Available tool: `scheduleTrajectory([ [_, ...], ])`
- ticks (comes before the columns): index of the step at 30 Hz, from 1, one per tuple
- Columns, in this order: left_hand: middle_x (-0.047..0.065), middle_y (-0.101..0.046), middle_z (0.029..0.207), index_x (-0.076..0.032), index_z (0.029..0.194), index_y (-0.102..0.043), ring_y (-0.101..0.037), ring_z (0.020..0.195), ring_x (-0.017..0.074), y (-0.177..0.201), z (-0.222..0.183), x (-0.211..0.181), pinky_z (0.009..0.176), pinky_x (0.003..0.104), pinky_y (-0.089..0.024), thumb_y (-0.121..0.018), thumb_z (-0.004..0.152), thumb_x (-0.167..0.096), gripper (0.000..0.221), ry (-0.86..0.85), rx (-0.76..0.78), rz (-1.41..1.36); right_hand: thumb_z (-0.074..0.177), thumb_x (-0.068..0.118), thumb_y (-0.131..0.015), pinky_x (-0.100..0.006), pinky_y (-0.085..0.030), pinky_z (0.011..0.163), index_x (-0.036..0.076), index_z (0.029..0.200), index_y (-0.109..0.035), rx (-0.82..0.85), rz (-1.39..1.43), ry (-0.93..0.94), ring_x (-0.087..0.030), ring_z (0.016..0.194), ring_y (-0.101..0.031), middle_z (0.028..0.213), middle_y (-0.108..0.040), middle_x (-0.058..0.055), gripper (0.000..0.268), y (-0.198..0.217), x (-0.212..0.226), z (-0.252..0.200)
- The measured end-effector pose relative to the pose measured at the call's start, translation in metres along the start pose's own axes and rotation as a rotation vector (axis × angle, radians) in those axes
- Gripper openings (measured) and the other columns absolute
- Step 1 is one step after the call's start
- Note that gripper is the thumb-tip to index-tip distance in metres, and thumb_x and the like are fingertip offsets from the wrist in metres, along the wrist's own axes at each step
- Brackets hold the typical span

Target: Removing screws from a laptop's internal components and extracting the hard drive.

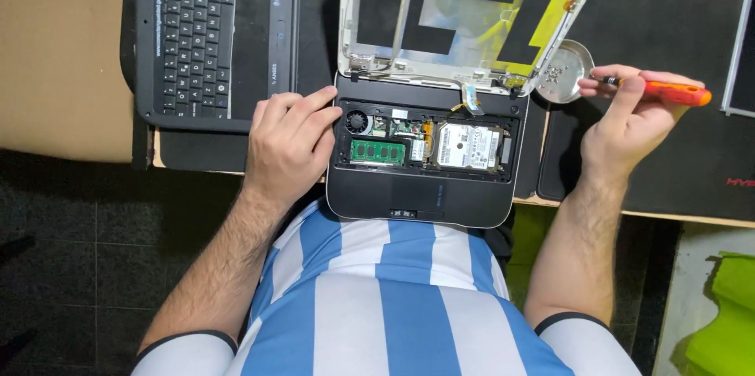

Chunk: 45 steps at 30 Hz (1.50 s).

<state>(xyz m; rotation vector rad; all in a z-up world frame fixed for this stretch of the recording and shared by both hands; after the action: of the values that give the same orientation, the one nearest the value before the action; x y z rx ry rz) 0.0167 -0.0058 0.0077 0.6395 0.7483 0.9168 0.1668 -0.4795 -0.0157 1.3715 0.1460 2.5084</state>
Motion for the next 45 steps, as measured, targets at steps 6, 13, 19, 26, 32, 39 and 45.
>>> scheduleTrajectory([
  [6, 0.007, -0.088, 0.15, -0.007, 0.125, -0.089, -0.071, 0.111, 0.0326, 0.0, 0.001, -0.001, 0.092, 0.048, -0.054, -0.088, 0.108, 0.004, 0.02, -0.016, -0.006, -0.009, 0.148, 0.03, -0.046, -0.055, -0.071, 0.088, 0.008, 0.147, -0.032, 0.085, -0.008, 0.121, -0.054, 0.093, -0.078, 0.122, -0.073, -0.048, 0.026, -0.009, 0.026, 0.002],
  [13, 0.015, -0.087, 0.15, -0.002, 0.128, -0.087, -0.073, 0.113, 0.0356, 0.002, 0.0, -0.004, 0.09, 0.049, -0.056, -0.087, 0.108, 0.006, 0.021, -0.039, 0.008, -0.029, 0.131, 0.022, -0.047, -0.055, -0.06, 0.109, 0.011, 0.128, -0.052, 0.066, -0.04, 0.018, -0.038, 0.104, -0.078, 0.111, -0.077, -0.023, 0.012, -0.003, 0.025, -0.032],
  [19, 0.033, -0.071, 0.172, 0.005, 0.151, -0.074, -0.073, 0.161, 0.0473, 0.007, 0.007, -0.03, 0.135, 0.061, -0.061, -0.072, 0.117, 0.001, 0.034, 0.289, -0.014, -0.378, 0.131, 0.025, -0.064, -0.049, -0.075, 0.122, 0.02, 0.118, -0.049, 0.058, 0.214, -0.412, -0.044, 0.147, -0.08, 0.156, -0.073, -0.028, 0.019, -0.039, 0.071, -0.073],
  [26, 0.043, -0.008, 0.199, 0.006, 0.188, -0.023, -0.011, 0.183, 0.0673, -0.018, 0.013, -0.043, 0.147, 0.083, -0.008, -0.063, 0.129, -0.056, 0.095, 0.561, 0.091, -1.0, 0.129, 0.047, -0.064, -0.051, -0.047, 0.148, 0.024, 0.117, -0.044, -0.019, 0.459, -0.495, -0.039, 0.175, -0.057, 0.185, -0.057, -0.029, 0.033, -0.063, 0.077, -0.095],
  [32, 0.033, -0.008, 0.202, -0.004, 0.184, -0.021, -0.005, 0.191, 0.0506, -0.027, 0.01, -0.043, 0.156, 0.069, 0.001, -0.056, 0.118, -0.09, 0.114, 0.488, -0.031, -1.202, 0.123, 0.046, -0.058, -0.052, -0.044, 0.154, 0.022, 0.118, -0.045, -0.086, 0.594, -0.352, -0.042, 0.175, -0.057, 0.187, -0.048, -0.04, 0.028, -0.061, 0.067, -0.106],
  [39, 0.032, -0.027, 0.203, -0.007, 0.182, -0.033, -0.026, 0.196, 0.0408, -0.02, 0.001, -0.037, 0.169, 0.057, -0.02, -0.052, 0.124, -0.093, 0.105, 0.402, -0.174, -1.248, 0.122, 0.038, -0.068, -0.062, -0.041, 0.163, 0.022, 0.121, -0.057, -0.067, 0.71, -0.234, -0.045, 0.181, -0.053, 0.186, -0.054, -0.033, 0.021, -0.066, 0.081, -0.105],
  [45, 0.032, -0.026, 0.203, -0.009, 0.179, -0.033, -0.022, 0.197, 0.0421, -0.017, 0.002, -0.036, 0.17, 0.06, -0.014, -0.042, 0.123, -0.099, 0.107, 0.392, -0.156, -1.259, 0.126, 0.071, -0.055, -0.061, -0.045, 0.16, 0.022, 0.122, -0.049, -0.118, 0.664, -0.267, -0.046, 0.18, -0.054, 0.185, -0.055, -0.03, 0.05, -0.079, 0.098, -0.1],
])
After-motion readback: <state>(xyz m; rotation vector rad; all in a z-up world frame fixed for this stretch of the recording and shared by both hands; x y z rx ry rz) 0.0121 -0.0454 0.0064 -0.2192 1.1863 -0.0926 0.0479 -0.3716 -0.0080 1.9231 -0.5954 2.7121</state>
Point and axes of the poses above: each hand's wrist, its own z-axis towards the middle knuckle, its own y-axis out of the back of the hand, x = y × z, the point moved 2 cm from there along z, towards the middle knuckle
